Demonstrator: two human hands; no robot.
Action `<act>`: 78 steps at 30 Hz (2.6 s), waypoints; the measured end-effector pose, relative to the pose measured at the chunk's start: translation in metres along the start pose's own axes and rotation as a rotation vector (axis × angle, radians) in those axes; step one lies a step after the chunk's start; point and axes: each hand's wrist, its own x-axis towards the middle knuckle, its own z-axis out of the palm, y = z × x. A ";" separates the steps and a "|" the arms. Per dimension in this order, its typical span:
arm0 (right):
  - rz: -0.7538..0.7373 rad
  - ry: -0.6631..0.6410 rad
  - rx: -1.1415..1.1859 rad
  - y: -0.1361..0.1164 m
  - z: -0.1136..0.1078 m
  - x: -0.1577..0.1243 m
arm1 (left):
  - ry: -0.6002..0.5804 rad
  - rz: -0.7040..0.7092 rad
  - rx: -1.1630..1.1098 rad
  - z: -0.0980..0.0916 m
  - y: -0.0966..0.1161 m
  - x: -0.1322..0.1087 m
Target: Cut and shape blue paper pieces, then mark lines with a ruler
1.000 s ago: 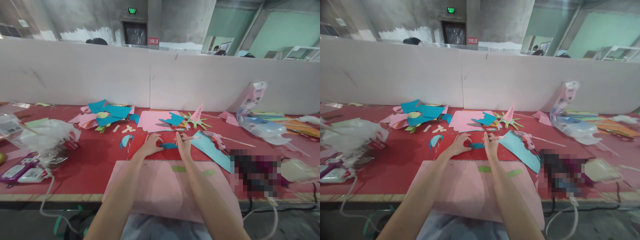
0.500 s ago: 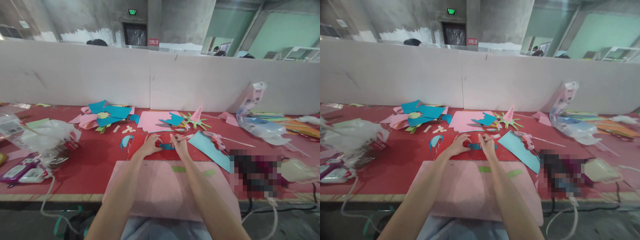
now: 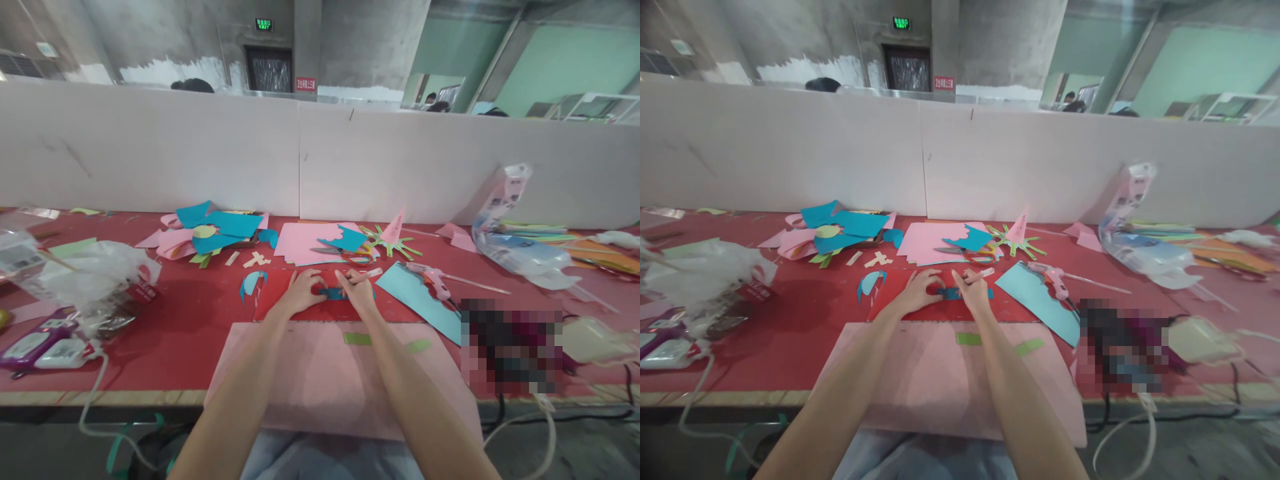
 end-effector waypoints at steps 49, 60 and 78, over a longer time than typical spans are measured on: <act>-0.016 -0.023 -0.171 0.006 0.002 0.002 | -0.029 0.011 0.027 0.003 -0.004 0.001; -0.022 -0.052 -0.188 0.001 0.000 0.000 | -0.035 0.002 0.035 0.000 0.000 -0.001; -0.001 0.001 -0.192 0.004 0.000 0.002 | -0.037 -0.006 0.027 0.001 0.000 0.000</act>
